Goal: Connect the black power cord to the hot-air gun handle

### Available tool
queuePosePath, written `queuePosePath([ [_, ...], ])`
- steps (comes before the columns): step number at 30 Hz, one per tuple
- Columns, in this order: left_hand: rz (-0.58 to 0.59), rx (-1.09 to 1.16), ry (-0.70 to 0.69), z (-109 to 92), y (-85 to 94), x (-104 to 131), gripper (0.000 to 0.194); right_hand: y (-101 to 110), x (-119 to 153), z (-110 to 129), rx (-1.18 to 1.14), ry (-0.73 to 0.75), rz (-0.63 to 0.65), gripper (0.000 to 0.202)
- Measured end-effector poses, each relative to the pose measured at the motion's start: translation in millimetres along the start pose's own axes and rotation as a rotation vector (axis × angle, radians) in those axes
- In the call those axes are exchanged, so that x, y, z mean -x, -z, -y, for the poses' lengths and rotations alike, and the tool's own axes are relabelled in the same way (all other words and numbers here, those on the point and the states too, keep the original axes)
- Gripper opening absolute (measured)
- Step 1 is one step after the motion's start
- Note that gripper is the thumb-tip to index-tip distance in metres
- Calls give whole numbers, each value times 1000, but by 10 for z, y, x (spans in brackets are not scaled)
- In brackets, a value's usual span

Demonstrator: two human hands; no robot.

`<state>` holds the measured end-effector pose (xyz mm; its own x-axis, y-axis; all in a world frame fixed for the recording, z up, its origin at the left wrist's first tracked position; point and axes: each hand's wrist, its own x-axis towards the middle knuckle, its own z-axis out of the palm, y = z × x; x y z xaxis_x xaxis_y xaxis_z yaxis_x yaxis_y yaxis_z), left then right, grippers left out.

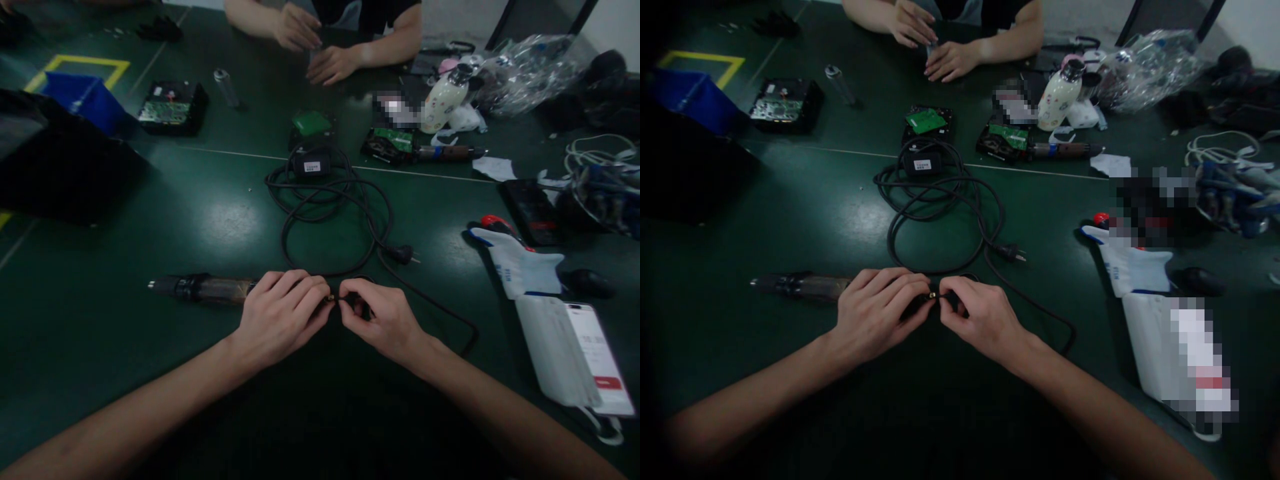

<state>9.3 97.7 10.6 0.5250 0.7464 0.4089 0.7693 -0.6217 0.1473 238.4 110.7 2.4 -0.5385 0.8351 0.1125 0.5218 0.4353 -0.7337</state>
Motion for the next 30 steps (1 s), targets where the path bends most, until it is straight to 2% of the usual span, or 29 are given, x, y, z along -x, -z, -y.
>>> queuePosePath([
  [9,4,16,-15,-10,21,-10,23,5,-1,6,-5,-4,6,12],
  [17,-4,-8,-15,7,8,-5,14,15,-8,24,3,6,-6,13],
  [30,1,8,-28,-8,15,-3,19,-1,-6,12,-3,3,-20,13],
])
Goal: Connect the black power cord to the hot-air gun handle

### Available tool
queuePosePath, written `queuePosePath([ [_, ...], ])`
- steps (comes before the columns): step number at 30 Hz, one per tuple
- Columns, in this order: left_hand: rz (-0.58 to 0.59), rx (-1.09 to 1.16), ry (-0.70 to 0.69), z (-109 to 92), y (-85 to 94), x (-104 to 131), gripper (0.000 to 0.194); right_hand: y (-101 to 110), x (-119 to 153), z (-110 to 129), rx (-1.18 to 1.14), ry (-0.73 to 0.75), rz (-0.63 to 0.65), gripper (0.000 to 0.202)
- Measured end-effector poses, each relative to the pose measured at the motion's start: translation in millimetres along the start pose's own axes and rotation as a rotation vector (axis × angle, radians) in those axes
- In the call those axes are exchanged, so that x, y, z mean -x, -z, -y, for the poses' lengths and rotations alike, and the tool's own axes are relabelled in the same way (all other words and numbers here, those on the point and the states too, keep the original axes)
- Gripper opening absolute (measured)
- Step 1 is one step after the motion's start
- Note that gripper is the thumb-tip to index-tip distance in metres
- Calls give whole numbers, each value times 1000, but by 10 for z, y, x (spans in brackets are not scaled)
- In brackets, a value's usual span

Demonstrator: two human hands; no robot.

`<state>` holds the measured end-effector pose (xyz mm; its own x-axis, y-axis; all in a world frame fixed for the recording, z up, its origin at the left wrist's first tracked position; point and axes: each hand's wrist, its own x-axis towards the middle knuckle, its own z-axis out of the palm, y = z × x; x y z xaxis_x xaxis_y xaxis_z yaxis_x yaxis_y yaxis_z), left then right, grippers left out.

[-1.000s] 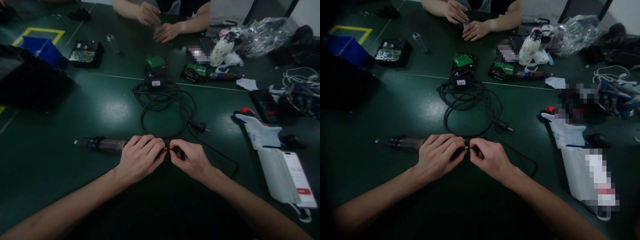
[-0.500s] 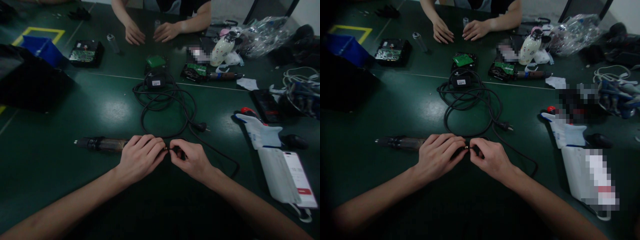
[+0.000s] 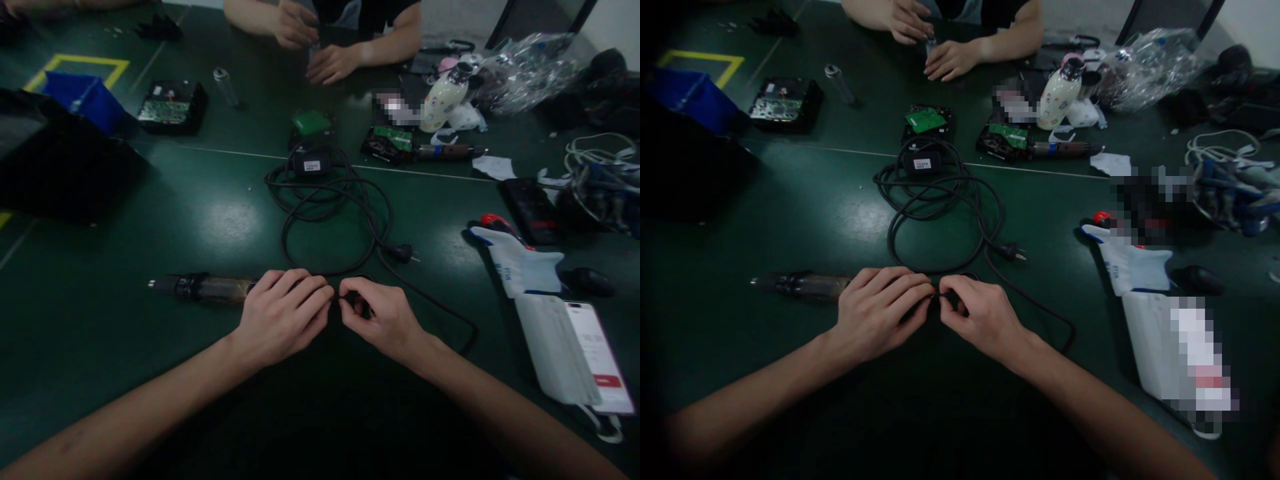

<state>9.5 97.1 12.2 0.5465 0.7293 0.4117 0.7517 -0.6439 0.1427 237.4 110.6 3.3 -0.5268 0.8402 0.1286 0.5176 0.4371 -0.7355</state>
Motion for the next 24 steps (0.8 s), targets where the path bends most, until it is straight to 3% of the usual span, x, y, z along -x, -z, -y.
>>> queuePosePath([
  [24,19,13,20,3,7,1,17,7,-2,2,4,-2,14,12],
])
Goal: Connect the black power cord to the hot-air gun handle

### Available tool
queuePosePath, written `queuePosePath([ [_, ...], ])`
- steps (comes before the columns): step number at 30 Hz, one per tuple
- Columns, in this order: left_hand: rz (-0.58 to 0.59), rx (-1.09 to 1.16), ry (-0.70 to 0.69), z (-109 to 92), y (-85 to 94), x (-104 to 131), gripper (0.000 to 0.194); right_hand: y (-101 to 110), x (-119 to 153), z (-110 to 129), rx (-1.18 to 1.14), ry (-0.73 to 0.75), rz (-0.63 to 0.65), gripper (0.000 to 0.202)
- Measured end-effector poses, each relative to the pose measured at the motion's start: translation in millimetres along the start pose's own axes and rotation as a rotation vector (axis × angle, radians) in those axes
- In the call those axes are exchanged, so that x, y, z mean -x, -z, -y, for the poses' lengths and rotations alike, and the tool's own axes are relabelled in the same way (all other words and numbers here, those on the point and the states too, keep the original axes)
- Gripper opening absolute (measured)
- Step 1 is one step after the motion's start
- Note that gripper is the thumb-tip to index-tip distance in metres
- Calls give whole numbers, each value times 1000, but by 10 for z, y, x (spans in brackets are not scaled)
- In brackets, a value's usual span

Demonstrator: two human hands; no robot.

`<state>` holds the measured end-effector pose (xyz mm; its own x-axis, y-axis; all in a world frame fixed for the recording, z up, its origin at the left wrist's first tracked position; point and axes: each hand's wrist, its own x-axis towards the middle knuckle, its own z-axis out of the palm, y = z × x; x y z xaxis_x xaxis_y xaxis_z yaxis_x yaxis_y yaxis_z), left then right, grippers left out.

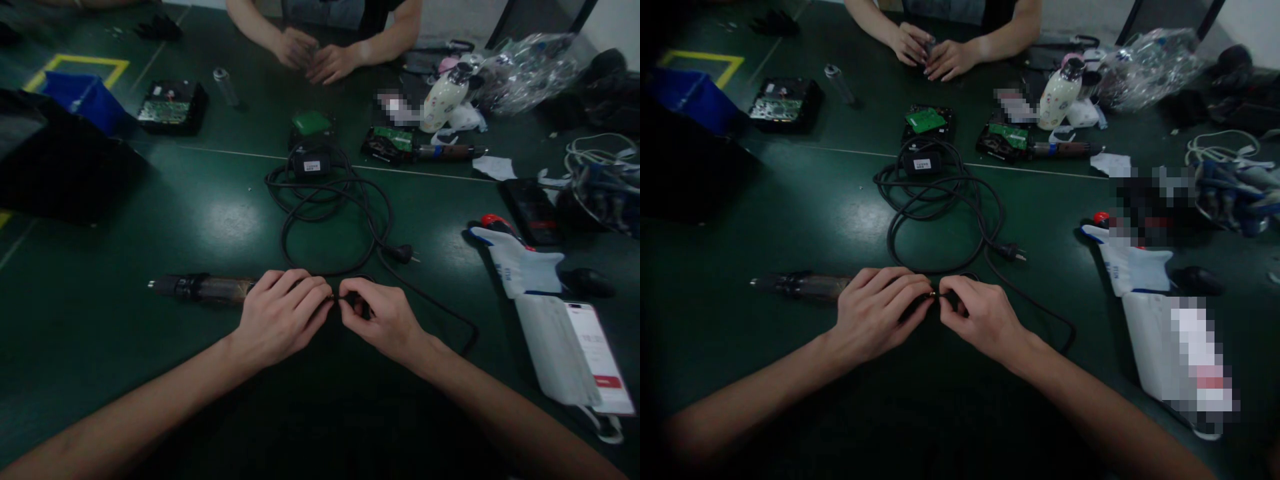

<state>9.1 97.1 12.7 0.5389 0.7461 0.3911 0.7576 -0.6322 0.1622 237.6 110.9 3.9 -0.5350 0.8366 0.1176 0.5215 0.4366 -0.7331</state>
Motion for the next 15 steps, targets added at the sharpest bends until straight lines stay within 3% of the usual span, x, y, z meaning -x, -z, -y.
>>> queuePosePath([
  [15,-13,-19,-5,0,2,-4,17,9,3,2,-10,-13,14,13],
])
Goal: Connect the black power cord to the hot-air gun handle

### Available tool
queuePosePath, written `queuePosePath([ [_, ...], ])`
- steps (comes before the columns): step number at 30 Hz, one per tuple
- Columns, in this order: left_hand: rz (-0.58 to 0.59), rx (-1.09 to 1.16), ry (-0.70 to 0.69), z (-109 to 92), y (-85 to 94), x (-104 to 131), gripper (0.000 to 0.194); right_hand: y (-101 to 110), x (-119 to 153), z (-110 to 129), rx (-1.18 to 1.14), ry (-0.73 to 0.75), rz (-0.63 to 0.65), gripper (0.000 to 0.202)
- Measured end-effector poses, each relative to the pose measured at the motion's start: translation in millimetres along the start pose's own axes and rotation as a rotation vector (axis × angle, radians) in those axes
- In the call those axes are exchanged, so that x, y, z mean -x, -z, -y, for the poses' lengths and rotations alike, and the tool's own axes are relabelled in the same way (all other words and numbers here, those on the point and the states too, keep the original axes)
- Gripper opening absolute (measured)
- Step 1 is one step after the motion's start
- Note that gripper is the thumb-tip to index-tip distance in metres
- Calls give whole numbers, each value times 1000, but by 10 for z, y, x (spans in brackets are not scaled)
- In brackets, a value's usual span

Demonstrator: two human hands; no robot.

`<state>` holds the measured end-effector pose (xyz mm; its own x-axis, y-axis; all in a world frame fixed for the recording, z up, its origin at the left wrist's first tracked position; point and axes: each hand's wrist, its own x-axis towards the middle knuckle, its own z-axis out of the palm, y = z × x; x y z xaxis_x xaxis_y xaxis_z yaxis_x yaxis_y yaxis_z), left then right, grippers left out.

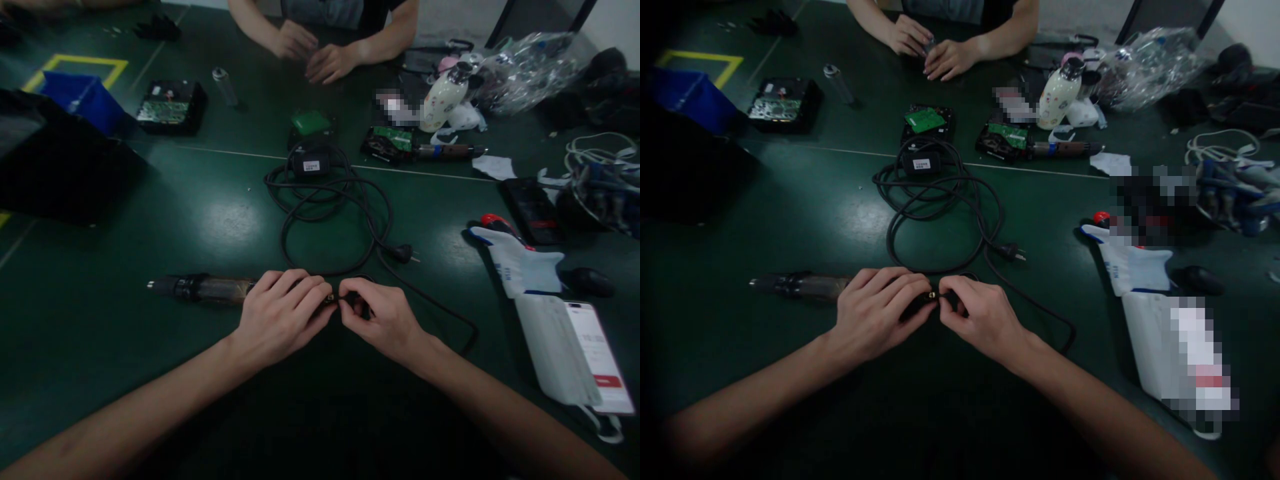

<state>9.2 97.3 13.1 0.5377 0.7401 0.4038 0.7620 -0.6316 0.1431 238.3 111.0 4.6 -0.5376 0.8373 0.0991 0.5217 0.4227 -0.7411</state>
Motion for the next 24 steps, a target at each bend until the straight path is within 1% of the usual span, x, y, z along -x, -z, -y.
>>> queuePosePath([
  [4,8,26,-13,0,8,-1,20,-2,1,-2,1,-4,3,13],
  [11,8,4,6,7,-5,-3,14,-9,4,-5,6,9,-5,13],
  [18,2,20,-2,-7,-8,-3,21,-14,0,-6,-5,3,-5,11],
  [24,6,-12,2,10,-15,6,16,-10,-3,1,9,11,-18,12],
])
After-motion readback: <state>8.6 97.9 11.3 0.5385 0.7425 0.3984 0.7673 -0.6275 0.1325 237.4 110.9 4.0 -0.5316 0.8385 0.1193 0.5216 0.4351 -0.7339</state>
